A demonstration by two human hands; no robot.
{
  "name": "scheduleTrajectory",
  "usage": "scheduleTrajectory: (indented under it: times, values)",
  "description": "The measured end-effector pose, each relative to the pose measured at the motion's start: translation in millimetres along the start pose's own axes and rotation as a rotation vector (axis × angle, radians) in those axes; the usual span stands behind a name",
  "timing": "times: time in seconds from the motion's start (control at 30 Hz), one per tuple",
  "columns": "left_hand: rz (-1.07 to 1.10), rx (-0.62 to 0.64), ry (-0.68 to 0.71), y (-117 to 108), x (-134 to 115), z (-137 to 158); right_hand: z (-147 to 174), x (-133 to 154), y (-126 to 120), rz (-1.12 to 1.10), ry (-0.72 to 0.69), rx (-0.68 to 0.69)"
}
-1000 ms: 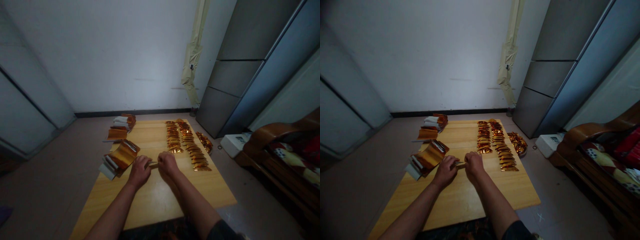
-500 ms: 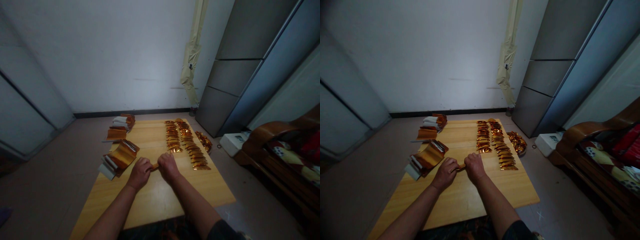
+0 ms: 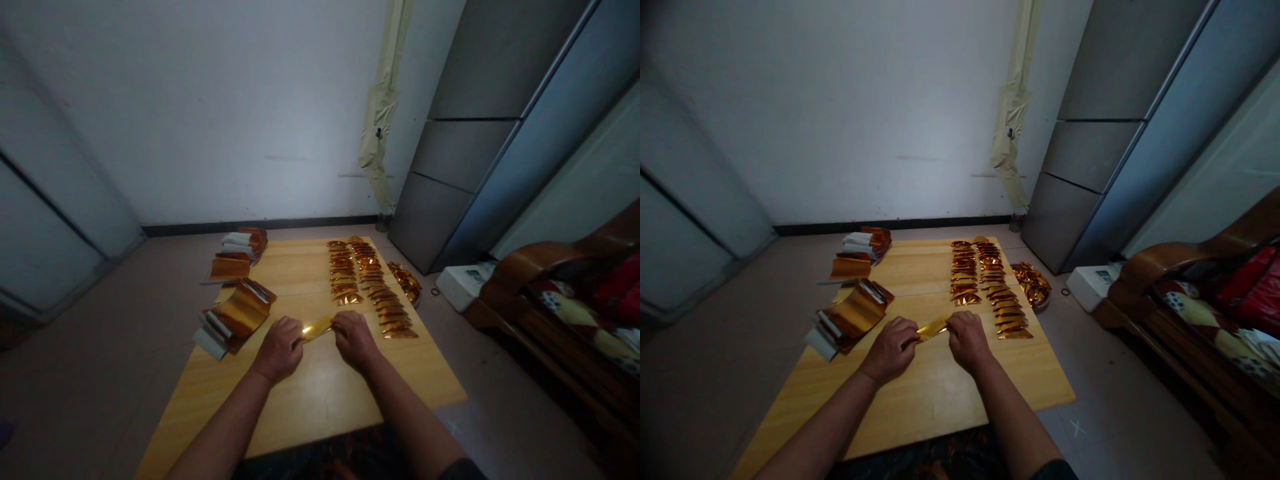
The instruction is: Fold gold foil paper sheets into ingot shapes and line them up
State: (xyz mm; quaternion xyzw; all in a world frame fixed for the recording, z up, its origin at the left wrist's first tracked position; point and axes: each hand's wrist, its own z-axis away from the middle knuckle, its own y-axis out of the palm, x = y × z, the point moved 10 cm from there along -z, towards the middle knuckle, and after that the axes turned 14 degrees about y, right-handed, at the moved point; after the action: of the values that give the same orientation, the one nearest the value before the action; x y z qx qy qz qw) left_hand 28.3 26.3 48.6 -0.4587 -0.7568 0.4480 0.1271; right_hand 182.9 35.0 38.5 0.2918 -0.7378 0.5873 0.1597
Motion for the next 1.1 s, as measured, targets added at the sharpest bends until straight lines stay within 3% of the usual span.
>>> scheduleTrajectory:
  times: [0.4,0.8,0.97,1.1]
  values:
    - [0.019,0.077,-0.059,3,2,0,1,-13,0,-0.068,0.080,-0.059]
    - [-0.070,0.008,-0.044,4,9,6,4,-7,-15,-0.050,0.092,-0.162]
    - [-0.095,-0.007,-0.061,7,16,7,9,21,-6,-0.020,-0.076,-0.082]
    - [-0.049,-0.022,-0.168,8,27,6,10,42,11,0.035,-0.157,0.006]
